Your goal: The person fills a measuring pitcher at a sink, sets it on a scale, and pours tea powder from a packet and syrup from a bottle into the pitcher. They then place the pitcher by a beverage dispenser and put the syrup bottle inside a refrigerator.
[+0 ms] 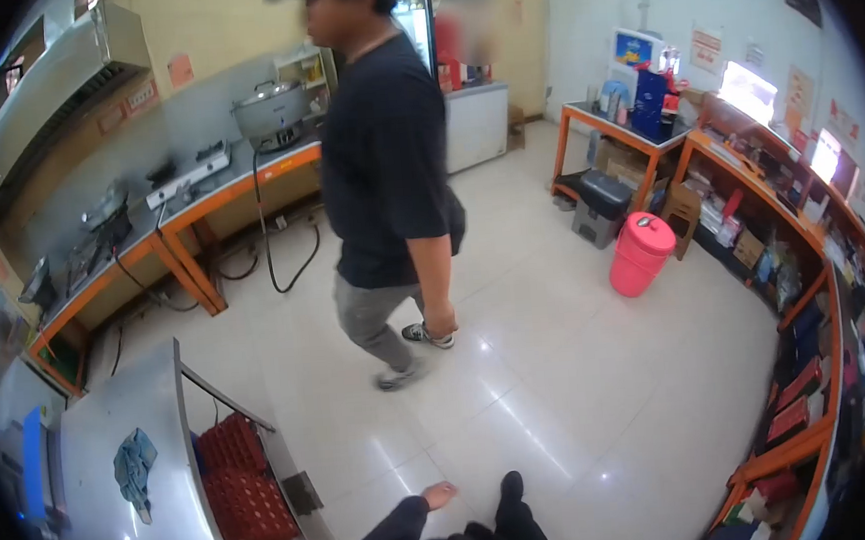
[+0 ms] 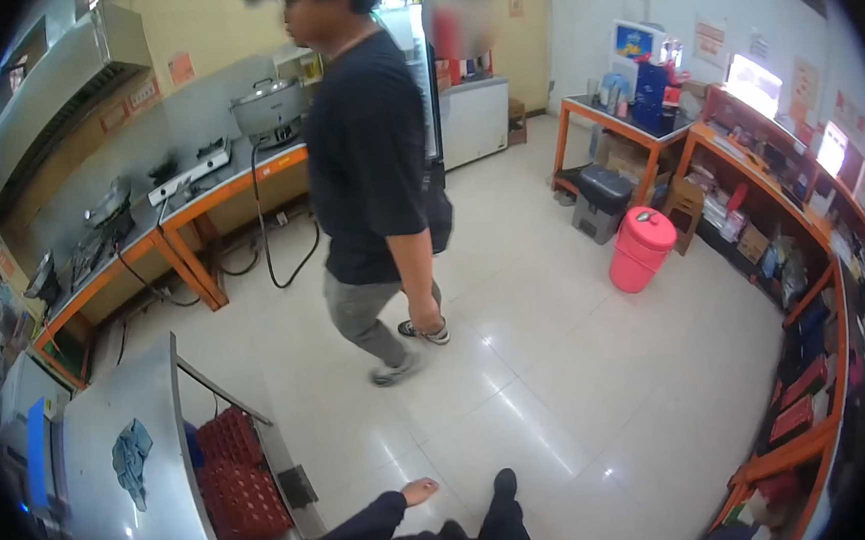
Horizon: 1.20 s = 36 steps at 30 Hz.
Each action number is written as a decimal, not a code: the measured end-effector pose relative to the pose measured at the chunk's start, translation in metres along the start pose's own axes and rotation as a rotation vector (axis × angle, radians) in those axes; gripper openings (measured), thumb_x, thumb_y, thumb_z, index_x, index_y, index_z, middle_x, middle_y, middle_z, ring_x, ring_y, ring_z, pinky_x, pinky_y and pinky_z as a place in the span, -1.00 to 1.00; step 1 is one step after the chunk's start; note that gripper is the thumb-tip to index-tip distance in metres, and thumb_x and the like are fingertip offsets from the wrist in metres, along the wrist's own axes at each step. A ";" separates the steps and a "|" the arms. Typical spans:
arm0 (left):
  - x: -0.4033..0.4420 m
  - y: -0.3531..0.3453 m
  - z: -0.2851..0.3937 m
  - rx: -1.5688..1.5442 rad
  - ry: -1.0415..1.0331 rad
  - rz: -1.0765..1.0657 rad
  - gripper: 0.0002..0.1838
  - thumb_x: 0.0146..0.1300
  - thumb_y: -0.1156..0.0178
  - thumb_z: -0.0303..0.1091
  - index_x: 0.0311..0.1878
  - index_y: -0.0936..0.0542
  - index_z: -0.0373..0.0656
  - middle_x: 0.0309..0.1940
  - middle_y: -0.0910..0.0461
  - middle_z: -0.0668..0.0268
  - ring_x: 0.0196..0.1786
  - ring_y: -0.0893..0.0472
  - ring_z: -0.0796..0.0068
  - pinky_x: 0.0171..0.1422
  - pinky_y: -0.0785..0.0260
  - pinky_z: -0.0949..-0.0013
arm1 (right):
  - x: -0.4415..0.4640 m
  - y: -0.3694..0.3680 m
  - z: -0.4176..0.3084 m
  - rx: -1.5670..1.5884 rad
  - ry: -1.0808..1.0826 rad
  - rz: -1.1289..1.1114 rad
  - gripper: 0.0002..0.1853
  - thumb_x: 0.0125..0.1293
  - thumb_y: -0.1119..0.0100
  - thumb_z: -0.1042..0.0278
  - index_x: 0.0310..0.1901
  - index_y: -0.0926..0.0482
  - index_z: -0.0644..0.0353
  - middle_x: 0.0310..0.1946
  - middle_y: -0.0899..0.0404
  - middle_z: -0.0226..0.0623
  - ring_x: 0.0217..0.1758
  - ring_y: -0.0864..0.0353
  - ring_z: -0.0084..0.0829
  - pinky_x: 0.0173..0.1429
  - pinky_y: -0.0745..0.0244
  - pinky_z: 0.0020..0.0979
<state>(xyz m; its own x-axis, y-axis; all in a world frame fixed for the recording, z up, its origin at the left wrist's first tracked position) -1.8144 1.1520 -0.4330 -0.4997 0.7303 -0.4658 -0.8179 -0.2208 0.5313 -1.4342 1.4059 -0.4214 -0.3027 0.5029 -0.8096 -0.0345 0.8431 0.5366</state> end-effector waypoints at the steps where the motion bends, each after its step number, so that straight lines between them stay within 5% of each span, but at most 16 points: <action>1: 0.010 0.022 0.007 0.006 0.004 0.015 -0.51 0.32 0.10 0.03 -0.05 -0.57 -0.21 -0.11 -0.61 0.04 -0.06 -0.58 0.01 0.14 -0.38 0.17 | 0.023 0.028 -0.013 -0.010 0.005 0.004 -0.71 0.14 -0.06 0.11 -0.33 -0.65 0.12 -0.39 -0.66 -0.16 -0.27 -0.65 -0.18 -0.17 -0.53 -0.19; 2: 0.021 0.045 0.009 0.022 0.005 0.031 -0.51 0.34 0.14 0.01 -0.07 -0.57 -0.21 -0.14 -0.61 0.02 -0.05 -0.57 -0.03 0.15 -0.38 0.16 | 0.046 0.057 -0.025 -0.028 0.011 0.008 -0.72 0.14 -0.05 0.13 -0.32 -0.65 0.12 -0.39 -0.66 -0.16 -0.27 -0.65 -0.19 -0.18 -0.53 -0.20; 4: 0.023 0.031 -0.056 -0.058 0.370 0.076 -0.54 0.29 0.11 0.02 -0.03 -0.59 -0.09 -0.02 -0.58 0.03 -0.02 -0.58 0.09 0.06 -0.37 0.15 | 0.101 0.115 -0.055 -0.092 0.033 0.021 -0.74 0.16 -0.03 0.17 -0.31 -0.66 0.11 -0.38 -0.66 -0.18 -0.27 -0.65 -0.20 -0.19 -0.54 -0.20; 6: 0.000 0.031 -0.030 0.016 0.297 -0.185 -0.45 0.29 0.12 0.09 -0.06 -0.59 -0.22 -0.21 -0.58 -0.21 -0.01 -0.56 -0.11 0.15 -0.38 0.12 | 0.169 0.171 -0.090 -0.205 0.067 0.041 -0.75 0.17 -0.01 0.21 -0.29 -0.66 0.10 -0.38 -0.67 -0.19 -0.28 -0.66 -0.22 -0.21 -0.55 -0.21; 7: -0.014 0.040 -0.031 -0.130 0.490 -0.087 -0.45 0.30 0.12 0.09 -0.01 -0.58 -0.21 -0.17 -0.56 -0.24 -0.01 -0.56 -0.12 0.15 -0.38 0.11 | 0.212 0.202 -0.117 -0.325 0.118 0.066 -0.75 0.18 0.00 0.23 -0.28 -0.67 0.09 -0.37 -0.67 -0.19 -0.28 -0.66 -0.22 -0.22 -0.55 -0.22; 11: -0.039 0.054 -0.043 -0.513 0.900 0.077 -0.42 0.31 0.12 0.12 0.06 -0.55 -0.20 -0.13 -0.56 -0.21 -0.01 -0.57 -0.08 0.15 -0.39 0.11 | 0.446 0.261 -0.317 -1.252 0.651 0.278 -0.75 0.21 0.04 0.31 -0.25 -0.68 0.07 -0.36 -0.68 -0.22 -0.29 -0.67 -0.25 -0.25 -0.56 -0.24; 13: -0.018 0.071 -0.045 -0.603 0.964 0.085 -0.40 0.31 0.12 0.15 0.06 -0.55 -0.20 -0.13 -0.57 -0.17 -0.01 -0.57 -0.04 0.15 -0.39 0.11 | 0.442 0.343 -0.486 -0.902 0.622 0.402 -0.72 0.26 0.10 0.30 -0.25 -0.64 0.16 -0.29 -0.64 0.00 -0.20 -0.65 -0.05 -0.11 -0.55 -0.14; 14: 0.001 0.086 -0.050 -0.636 0.975 0.097 -0.39 0.31 0.11 0.16 0.07 -0.55 -0.19 -0.12 -0.58 -0.15 -0.01 -0.58 -0.02 0.14 -0.39 0.11 | 0.359 0.389 -0.571 -0.323 0.642 0.587 -0.70 0.30 0.15 0.31 -0.29 -0.62 0.20 -0.33 -0.63 0.02 -0.23 -0.63 0.01 -0.11 -0.54 -0.12; 19: 0.162 0.218 -0.070 -0.713 0.861 0.160 -0.35 0.31 0.11 0.22 0.09 -0.54 -0.19 -0.11 -0.61 -0.05 -0.01 -0.59 0.06 0.13 -0.40 0.11 | 0.361 0.380 -0.817 -0.103 0.913 0.418 -0.64 0.33 0.11 0.10 -0.15 -0.59 0.18 -0.33 -0.61 0.01 -0.14 -0.60 0.01 -0.01 -0.50 -0.12; 25: 0.329 0.370 -0.050 -0.909 0.535 0.177 -0.30 0.30 0.10 0.29 0.12 -0.53 -0.19 -0.09 -0.64 0.07 -0.01 -0.60 0.17 0.12 -0.41 0.11 | 0.394 0.368 -0.887 -0.283 0.775 -0.113 -0.45 0.34 0.14 -0.18 0.12 -0.52 0.07 0.03 -0.54 0.06 0.19 -0.46 -0.04 0.30 -0.29 -0.18; 27: 0.339 0.423 -0.059 -0.976 0.671 0.456 -0.28 0.27 0.08 0.30 0.11 -0.53 -0.22 -0.15 -0.65 0.05 -0.06 -0.62 0.09 0.06 -0.44 0.09 | 0.401 0.404 -0.894 -0.310 0.727 -0.072 -0.41 0.40 0.14 -0.14 0.18 -0.45 0.21 0.17 -0.48 -0.11 0.29 -0.39 -0.23 0.33 -0.28 -0.27; 28: 0.340 0.467 -0.064 -0.999 0.721 0.609 -0.27 0.26 0.07 0.30 0.11 -0.53 -0.24 -0.18 -0.66 0.04 -0.08 -0.63 0.05 0.03 -0.45 0.08 | 0.414 0.411 -0.889 -0.294 0.652 -0.131 -0.33 0.35 0.11 -0.21 0.29 -0.32 0.16 0.23 -0.40 -0.07 0.36 -0.27 -0.06 0.45 -0.07 -0.20; 29: 0.323 0.514 -0.032 -1.122 0.906 0.530 -0.34 0.29 0.04 0.23 0.11 -0.51 -0.22 -0.14 -0.63 0.07 -0.05 -0.59 0.12 0.06 -0.42 0.13 | 0.372 0.414 -0.901 0.145 0.373 -0.355 -0.28 0.33 0.11 -0.25 0.34 -0.25 0.12 0.29 -0.35 -0.13 0.41 -0.19 -0.10 0.48 0.01 -0.25; 30: 0.304 0.561 0.005 -1.238 1.099 0.454 -0.40 0.31 0.01 0.17 0.11 -0.49 -0.20 -0.10 -0.60 0.09 -0.02 -0.56 0.19 0.08 -0.40 0.18 | 0.449 0.382 -0.868 0.434 0.308 -0.491 -0.38 0.31 0.09 -0.23 0.20 -0.45 0.08 0.21 -0.43 -0.11 0.28 -0.37 -0.07 0.39 -0.17 -0.22; 32: 0.370 0.592 -0.054 -1.042 0.951 0.414 -0.39 0.31 0.02 0.18 0.10 -0.49 -0.21 -0.09 -0.59 0.08 0.00 -0.54 0.18 0.11 -0.38 0.17 | 0.456 0.379 -0.880 0.292 0.159 -0.415 -0.39 0.31 0.09 -0.23 0.19 -0.46 0.08 0.19 -0.44 -0.10 0.26 -0.39 -0.08 0.37 -0.19 -0.22; 36: 0.476 0.670 -0.104 -0.844 0.873 0.405 -0.36 0.30 0.03 0.20 0.09 -0.50 -0.24 -0.05 -0.57 0.05 0.05 -0.52 0.14 0.15 -0.34 0.16 | 0.519 0.362 -0.988 -0.106 0.190 -0.341 -0.40 0.31 0.09 -0.21 0.17 -0.48 0.08 0.14 -0.47 -0.09 0.23 -0.42 -0.09 0.33 -0.23 -0.21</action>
<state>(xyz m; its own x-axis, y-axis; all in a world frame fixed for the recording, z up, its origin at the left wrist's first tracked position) -2.6300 1.2847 -0.3721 -0.5122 -0.0787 -0.8552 -0.3303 -0.9012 0.2808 -2.5449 1.7838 -0.4119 -0.4273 0.1449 -0.8924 -0.2587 0.9262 0.2743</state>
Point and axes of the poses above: each hand's wrist, its own x-axis towards the middle knuckle, its own y-axis out of the back of the hand, z = x × y, the point moved 9 cm from there along x, towards the middle knuckle
